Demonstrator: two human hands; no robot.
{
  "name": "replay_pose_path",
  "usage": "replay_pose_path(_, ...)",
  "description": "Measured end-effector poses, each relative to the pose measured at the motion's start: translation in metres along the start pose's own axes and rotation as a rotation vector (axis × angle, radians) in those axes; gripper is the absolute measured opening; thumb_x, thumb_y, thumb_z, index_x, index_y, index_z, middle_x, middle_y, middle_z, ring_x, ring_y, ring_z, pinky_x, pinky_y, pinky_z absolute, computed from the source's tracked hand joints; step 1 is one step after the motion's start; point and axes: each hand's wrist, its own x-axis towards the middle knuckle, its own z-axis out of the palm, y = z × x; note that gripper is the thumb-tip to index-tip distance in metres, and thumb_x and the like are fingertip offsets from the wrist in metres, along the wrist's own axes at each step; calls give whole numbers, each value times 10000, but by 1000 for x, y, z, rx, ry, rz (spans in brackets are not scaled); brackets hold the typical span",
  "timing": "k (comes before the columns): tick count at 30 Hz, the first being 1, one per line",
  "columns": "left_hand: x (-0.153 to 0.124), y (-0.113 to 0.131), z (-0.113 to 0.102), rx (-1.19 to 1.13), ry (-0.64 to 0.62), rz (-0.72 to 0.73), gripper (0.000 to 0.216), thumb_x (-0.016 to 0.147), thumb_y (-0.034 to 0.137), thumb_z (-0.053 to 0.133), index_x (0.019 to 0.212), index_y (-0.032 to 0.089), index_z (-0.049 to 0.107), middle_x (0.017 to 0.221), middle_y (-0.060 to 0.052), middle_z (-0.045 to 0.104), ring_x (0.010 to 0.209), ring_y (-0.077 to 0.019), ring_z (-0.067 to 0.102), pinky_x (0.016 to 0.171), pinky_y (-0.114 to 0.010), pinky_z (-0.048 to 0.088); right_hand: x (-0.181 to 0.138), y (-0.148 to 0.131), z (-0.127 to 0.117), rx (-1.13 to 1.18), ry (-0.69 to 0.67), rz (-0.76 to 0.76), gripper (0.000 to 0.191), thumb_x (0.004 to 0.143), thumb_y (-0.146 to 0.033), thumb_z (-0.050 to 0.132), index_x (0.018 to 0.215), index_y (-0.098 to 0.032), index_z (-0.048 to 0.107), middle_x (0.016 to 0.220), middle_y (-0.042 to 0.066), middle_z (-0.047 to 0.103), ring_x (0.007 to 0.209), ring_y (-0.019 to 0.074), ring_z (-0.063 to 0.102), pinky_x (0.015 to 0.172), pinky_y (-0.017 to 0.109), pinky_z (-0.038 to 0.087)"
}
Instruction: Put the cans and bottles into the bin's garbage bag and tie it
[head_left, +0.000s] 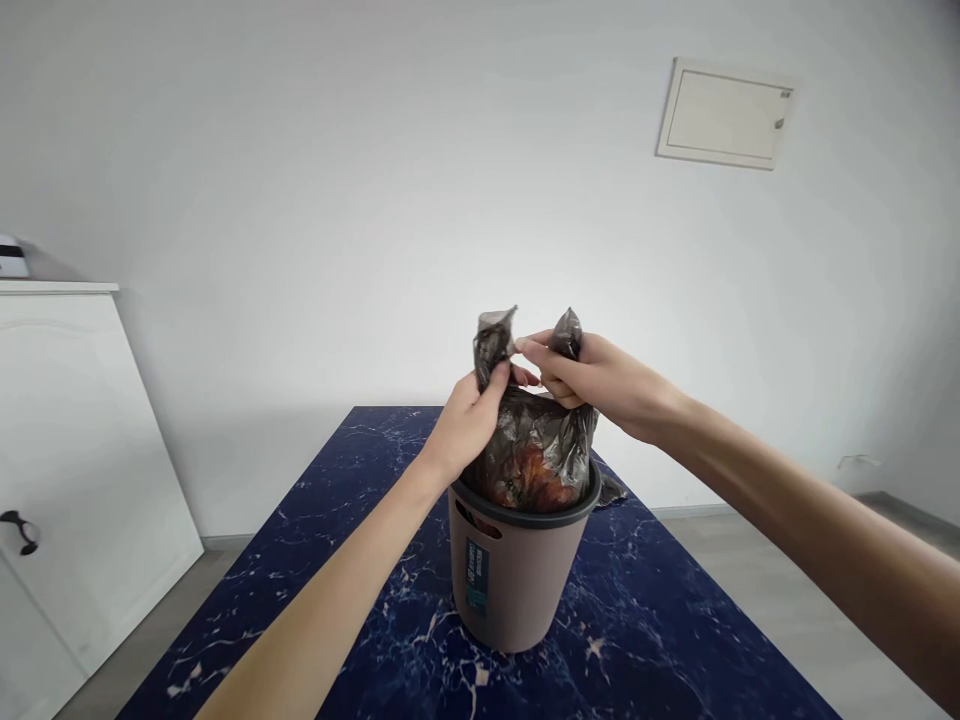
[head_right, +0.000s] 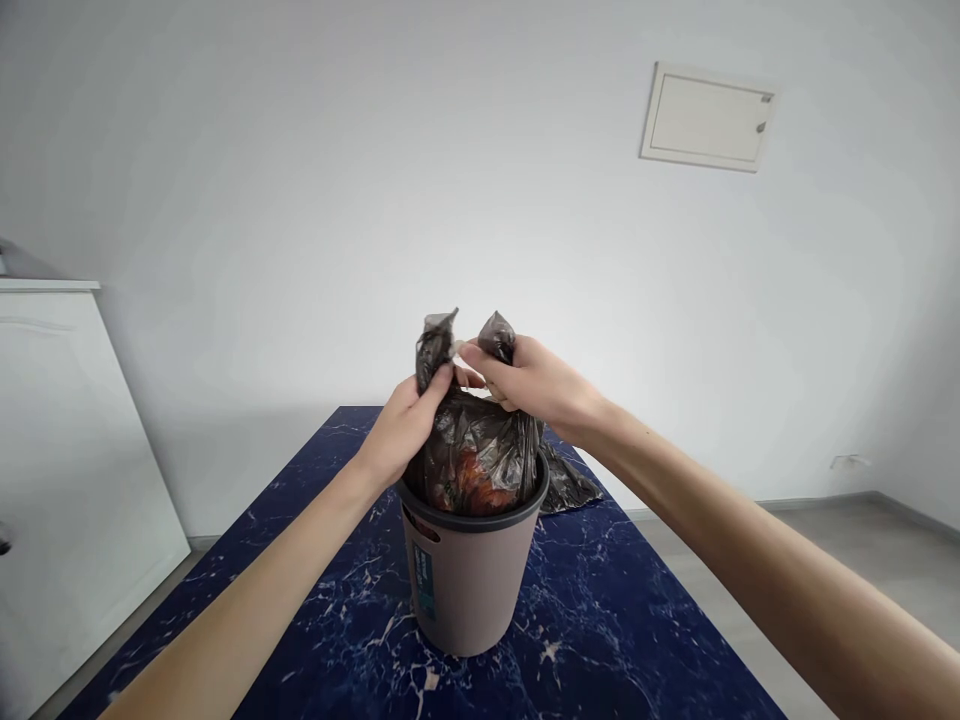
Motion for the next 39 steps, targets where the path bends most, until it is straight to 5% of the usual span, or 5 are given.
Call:
replay_pose_path(8,5,1,3,-655,135,-117,254,955,422,733,880,221,597,900,-10,741,1042,-213,730,1026,-375,539,-6,8,-8,508,111,146,377,893,-554,805,856,-200,679,712,-56,320,601,120,310,512,267,372)
replay_pose_path(13,6,0,-9,-869,104,-118,272,1014,278,677,801,205,523,590,108,307,468,-52,384,708,-213,578,-14,14,-12,648,35,176,333,930,-505,785,843,-210,657,764,-27,440,795,162,542,842,325,535)
replay_pose_path(18,-2,0,-9,-578,-146,-156,330,973,435,721,830,203,534,636,108,238,453,-58,179,400,-167,332,-17,27,-10,734,106,146,349,968,-428,751,775,-229,539,701,-81,197,576,113,267,669,300,520)
replay_pose_path(23,-15,7,9,-113,-326,-159,402,1056,577,505,880,217,547,636,85,275,490,-92,236,455,-230,293,-13,35,-1,632,232,289,313,925,-283,699,728,-225,461,722,-81,174,580,108,136,430,234,163)
replay_pose_path(39,-22,33,-11,458,-465,-3,368,1102,448,352,916,221,574,964,-63,570,894,-231,534,813,-399,454,-17,35,7,105,25,169,364,936,-495,585,726,-242,427,653,-53,397,595,126,383,572,302,329)
